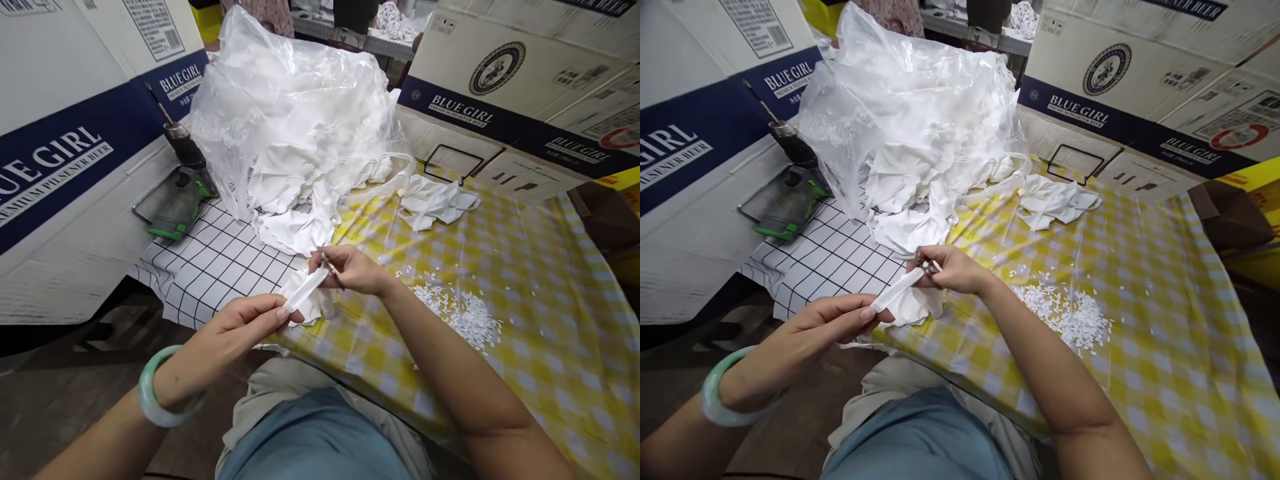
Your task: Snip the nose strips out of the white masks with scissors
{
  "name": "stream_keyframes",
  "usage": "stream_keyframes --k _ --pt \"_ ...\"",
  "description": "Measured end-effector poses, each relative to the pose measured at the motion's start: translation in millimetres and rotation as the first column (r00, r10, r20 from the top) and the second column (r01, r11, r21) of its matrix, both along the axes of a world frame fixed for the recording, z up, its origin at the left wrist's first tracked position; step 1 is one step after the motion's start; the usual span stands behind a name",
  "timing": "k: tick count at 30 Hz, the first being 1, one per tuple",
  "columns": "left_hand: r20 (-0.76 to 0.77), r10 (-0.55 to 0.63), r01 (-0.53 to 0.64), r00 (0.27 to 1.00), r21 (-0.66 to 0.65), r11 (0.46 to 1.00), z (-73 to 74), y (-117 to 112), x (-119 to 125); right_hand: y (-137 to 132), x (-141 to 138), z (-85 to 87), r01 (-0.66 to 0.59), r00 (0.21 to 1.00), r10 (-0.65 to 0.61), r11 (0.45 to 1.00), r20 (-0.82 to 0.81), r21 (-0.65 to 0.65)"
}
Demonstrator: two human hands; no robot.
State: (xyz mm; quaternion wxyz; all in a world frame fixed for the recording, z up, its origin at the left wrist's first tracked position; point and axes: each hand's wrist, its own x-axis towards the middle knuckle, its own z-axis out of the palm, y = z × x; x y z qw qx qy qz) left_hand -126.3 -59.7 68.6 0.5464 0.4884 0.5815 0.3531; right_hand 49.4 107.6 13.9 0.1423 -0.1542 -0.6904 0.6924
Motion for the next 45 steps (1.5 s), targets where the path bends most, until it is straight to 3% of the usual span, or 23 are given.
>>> stream_keyframes --k 2,4,6,8,10,12,15,18,21,31,45 --pt "-0.053 0.027 -0.014 0.998 0.227 0.974 2.5 4 10 -2 4 1.8 0.041 0.999 -0.041 0.995 0.001 -0.089" --pt "-0.015 0.037 -0.028 0.999 0.408 0.912 2.4 15 25 -15 7 -4.6 0.117 0.993 -0.121 0.974 -0.008 -0.192" --pt "0.167 0.026 -0.097 0.986 0.434 0.896 -2.4 29 42 -35 10 -15.6 0.225 0.971 -0.241 0.926 -0.014 -0.304" --pt "0.376 0.048 -0.189 0.925 0.347 0.919 -12.1 43 60 -53 19 -24.0 0.345 0.932 -0.364 0.873 0.011 -0.344" --pt "0.472 0.095 -0.239 0.876 0.255 0.937 -24.3 53 75 -64 38 -23.8 0.506 0.861 -0.503 0.839 0.068 -0.200" --pt "0.460 0.115 -0.236 0.881 0.215 0.948 -36.1 57 88 -71 66 -14.8 0.612 0.773 -0.623 0.782 0.119 0.115" --pt "0.370 0.093 -0.177 0.924 0.200 0.964 -49.2 56 103 -79 106 3.7 0.537 0.706 -0.683 0.688 0.187 0.488" --pt "0.303 0.037 -0.104 0.952 0.208 0.973 -57.4 52 114 -87 125 11.7 0.416 0.712 -0.655 0.684 0.254 0.599" --pt "0.265 -0.013 -0.055 0.964 0.247 0.967 -63.5 49 120 -91 127 6.9 0.361 0.713 -0.634 0.697 0.298 0.619" --pt "0.152 -0.064 0.005 0.986 0.361 0.933 -71.7 52 120 -88 127 -4.0 0.356 0.705 -0.599 0.761 0.380 0.542" --pt "0.134 -0.081 0.023 0.988 0.387 0.922 -77.7 51 123 -89 127 -6.0 0.367 0.711 -0.585 0.782 0.390 0.504"
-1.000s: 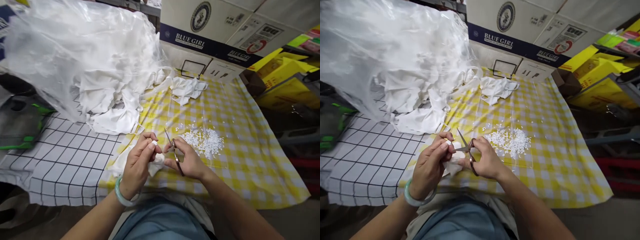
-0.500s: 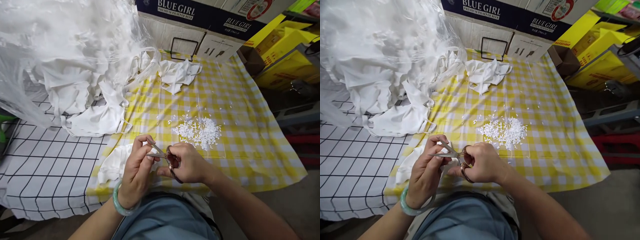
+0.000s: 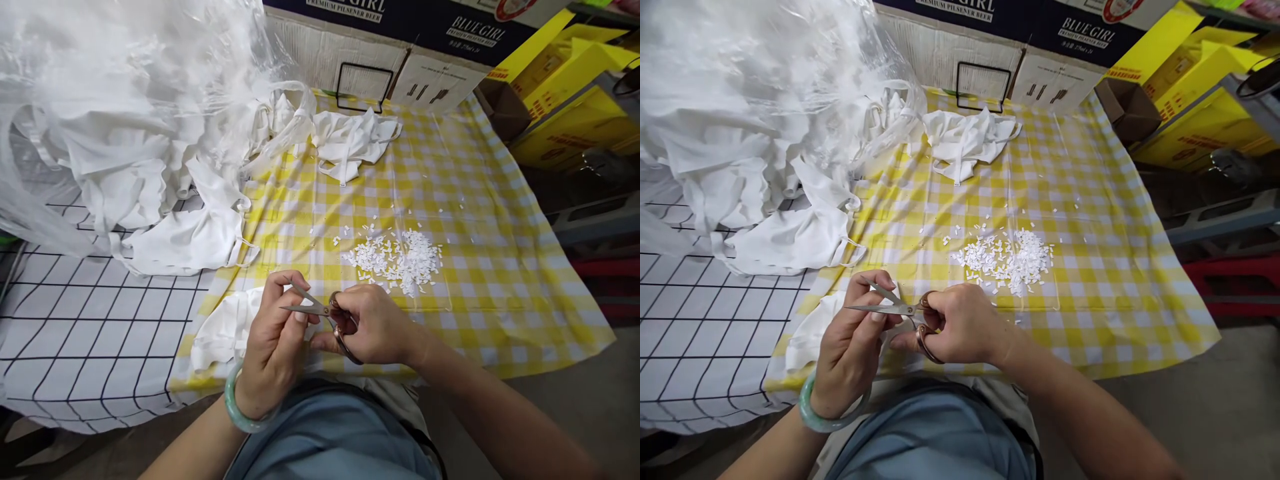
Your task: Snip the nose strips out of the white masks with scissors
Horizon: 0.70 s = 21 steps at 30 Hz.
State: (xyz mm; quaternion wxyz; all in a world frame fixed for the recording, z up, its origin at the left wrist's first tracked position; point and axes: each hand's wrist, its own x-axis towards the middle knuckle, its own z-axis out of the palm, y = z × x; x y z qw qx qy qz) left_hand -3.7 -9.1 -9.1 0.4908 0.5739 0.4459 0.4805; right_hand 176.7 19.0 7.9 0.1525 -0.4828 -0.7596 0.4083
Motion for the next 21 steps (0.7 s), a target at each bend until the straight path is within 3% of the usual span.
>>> stream_keyframes --k 9,14,21 --pt "-0.075 -0.033 0.037 0.997 0.051 0.998 4.3 3 6 -5 10 -5.2 0.043 0.999 -0.042 0.999 0.031 -0.011" --pt "-0.098 -0.119 0.129 0.988 0.105 0.986 5.1 8 17 -15 27 -11.0 0.122 0.990 -0.122 0.992 0.067 0.004" --pt "-0.079 -0.268 0.274 0.960 0.069 0.959 -1.7 13 44 -35 52 -26.8 0.247 0.965 -0.245 0.969 0.091 -0.015"
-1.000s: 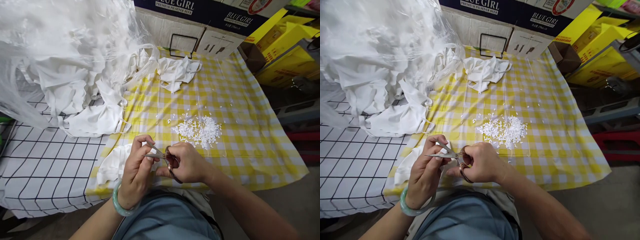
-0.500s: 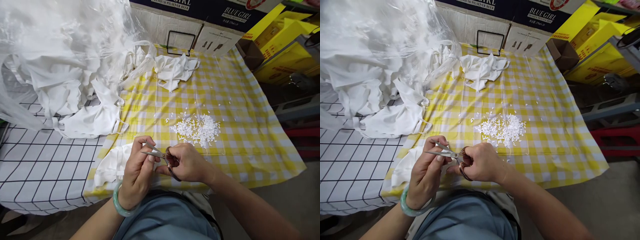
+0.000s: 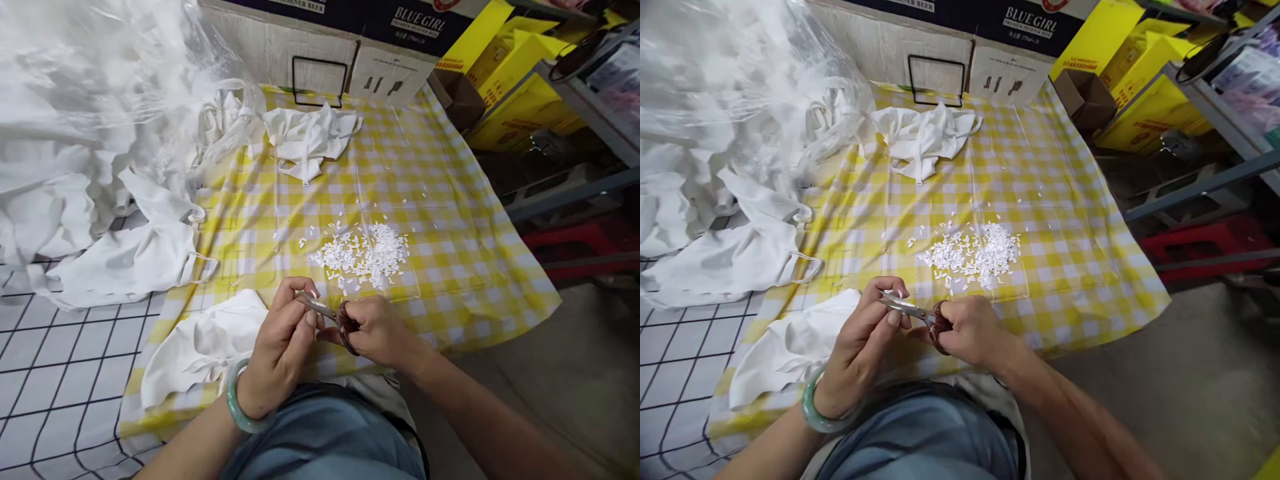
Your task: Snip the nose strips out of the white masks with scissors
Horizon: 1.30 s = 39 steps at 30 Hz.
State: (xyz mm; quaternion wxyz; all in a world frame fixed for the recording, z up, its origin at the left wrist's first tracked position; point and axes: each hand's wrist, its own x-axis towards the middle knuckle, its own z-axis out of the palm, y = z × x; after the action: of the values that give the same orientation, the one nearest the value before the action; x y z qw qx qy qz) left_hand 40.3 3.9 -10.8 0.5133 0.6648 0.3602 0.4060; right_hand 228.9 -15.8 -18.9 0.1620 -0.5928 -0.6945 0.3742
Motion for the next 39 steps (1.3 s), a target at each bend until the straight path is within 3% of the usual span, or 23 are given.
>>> stream_keyframes --k 4,6,8,10,12,14,15,17,18,20,23,25,27,28,30,32,36,39 --pt "-0.020 -0.037 0.036 0.999 -0.052 0.998 4.6 4 4 -1 13 -3.8 0.182 0.980 -0.187 0.981 -0.071 -0.071" --pt "-0.096 -0.043 0.038 0.994 -0.050 0.998 12.3 5 -11 4 21 0.9 0.282 0.952 -0.291 0.954 -0.092 -0.100" --pt "-0.239 -0.026 0.028 0.971 0.002 1.000 18.3 2 -39 13 24 8.4 0.290 0.953 -0.292 0.956 -0.075 -0.043" --pt "-0.447 0.116 -0.061 0.887 0.136 0.989 16.4 -8 -75 24 16 14.1 0.200 0.978 -0.195 0.978 -0.073 0.061" --pt "-0.620 0.335 -0.179 0.709 0.302 0.936 4.3 -23 -111 34 -9 13.6 0.055 0.994 -0.037 0.984 -0.106 0.170" --pt "-0.695 0.435 -0.226 0.573 0.375 0.899 -13.2 -40 -137 37 -47 6.5 -0.128 0.978 0.163 0.961 -0.131 0.244" --pt "-0.706 0.424 -0.224 0.567 0.363 0.904 -20.8 -47 -146 36 -68 1.5 -0.223 0.955 0.266 0.936 -0.133 0.271" --pt "-0.672 0.346 -0.177 0.654 0.309 0.935 -27.2 -51 -152 36 -103 -7.1 -0.371 0.902 0.415 0.888 -0.123 0.273" --pt "-0.633 0.310 -0.146 0.710 0.298 0.943 -23.9 -46 -150 38 -115 -8.6 -0.392 0.890 0.437 0.880 -0.131 0.268" --pt "-0.551 0.293 -0.116 0.781 0.334 0.936 -2.6 -21 -139 54 -124 -1.4 -0.313 0.908 0.374 0.905 -0.188 0.289" --pt "-0.468 0.418 -0.171 0.778 0.482 0.859 56.7 52 -109 111 -106 39.8 -0.009 0.939 0.146 0.916 -0.311 0.401" --pt "-0.389 0.522 -0.231 0.759 0.589 0.774 96.4 111 -84 162 -81 78.5 0.187 0.935 0.001 0.850 -0.355 0.493" --pt "-0.429 0.520 -0.228 0.739 0.566 0.792 120.5 164 -63 213 -54 111.0 0.322 0.931 -0.152 0.770 -0.332 0.551" --pt "-0.443 0.513 -0.223 0.735 0.557 0.800 124.7 183 -54 232 -41 121.2 0.385 0.918 -0.242 0.738 -0.315 0.554" --pt "-0.466 0.501 -0.216 0.729 0.539 0.814 119.0 202 -40 254 -19 126.4 0.466 0.884 -0.356 0.716 -0.302 0.520" --pt "-0.469 0.461 -0.185 0.753 0.521 0.833 101.4 197 -28 247 -9 113.3 0.481 0.875 -0.379 0.751 -0.301 0.452" --pt "-0.376 0.234 -0.084 0.896 0.374 0.923 63.3 152 0 181 -25 64.9 0.273 0.923 -0.197 0.941 -0.332 0.199" --pt "-0.379 0.161 -0.038 0.912 0.312 0.949 47.0 128 13 133 -42 39.2 0.170 0.919 -0.139 0.984 -0.370 0.054"
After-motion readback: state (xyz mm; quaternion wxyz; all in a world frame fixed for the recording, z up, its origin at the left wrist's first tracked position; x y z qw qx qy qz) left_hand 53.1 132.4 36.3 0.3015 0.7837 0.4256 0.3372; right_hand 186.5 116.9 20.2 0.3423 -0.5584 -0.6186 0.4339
